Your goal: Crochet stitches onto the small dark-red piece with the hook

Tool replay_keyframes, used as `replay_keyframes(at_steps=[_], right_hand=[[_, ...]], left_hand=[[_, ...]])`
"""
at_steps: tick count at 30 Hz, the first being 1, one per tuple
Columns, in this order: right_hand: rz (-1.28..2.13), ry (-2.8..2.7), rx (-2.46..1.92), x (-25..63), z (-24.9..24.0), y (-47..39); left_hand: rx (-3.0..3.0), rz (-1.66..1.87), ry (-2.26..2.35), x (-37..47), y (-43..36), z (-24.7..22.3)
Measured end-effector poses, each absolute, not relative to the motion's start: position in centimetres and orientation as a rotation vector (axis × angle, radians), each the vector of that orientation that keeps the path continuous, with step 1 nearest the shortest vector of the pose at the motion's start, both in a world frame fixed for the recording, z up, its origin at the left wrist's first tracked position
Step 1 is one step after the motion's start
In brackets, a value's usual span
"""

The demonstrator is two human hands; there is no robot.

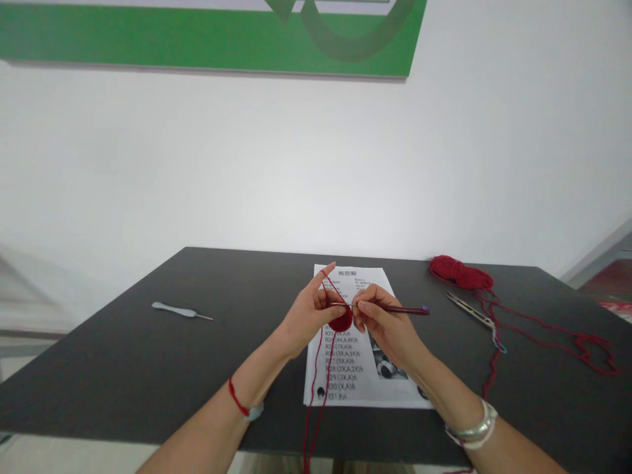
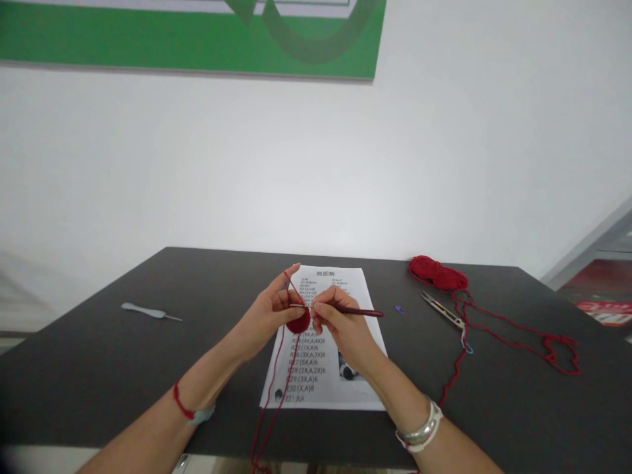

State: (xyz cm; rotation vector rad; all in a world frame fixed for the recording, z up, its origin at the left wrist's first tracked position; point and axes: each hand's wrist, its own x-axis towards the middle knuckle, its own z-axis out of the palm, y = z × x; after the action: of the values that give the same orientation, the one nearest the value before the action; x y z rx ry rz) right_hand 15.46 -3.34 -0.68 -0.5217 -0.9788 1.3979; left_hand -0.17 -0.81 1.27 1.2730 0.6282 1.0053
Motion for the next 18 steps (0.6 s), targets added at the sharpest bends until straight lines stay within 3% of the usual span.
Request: replay_keyframes(at_steps=[7, 18], right_hand=[[1.497, -0.833, -0.53, 15.3, -0.9, -3.0], [0.939, -1.382, -0.753, 16.8, -0.9, -3.2]], left_hand=[[1.286, 1.099, 0.657, -0.1, -0.9, 1.1], [1.286, 1.129, 0.727, -0.3, -0.5, 1.3]])
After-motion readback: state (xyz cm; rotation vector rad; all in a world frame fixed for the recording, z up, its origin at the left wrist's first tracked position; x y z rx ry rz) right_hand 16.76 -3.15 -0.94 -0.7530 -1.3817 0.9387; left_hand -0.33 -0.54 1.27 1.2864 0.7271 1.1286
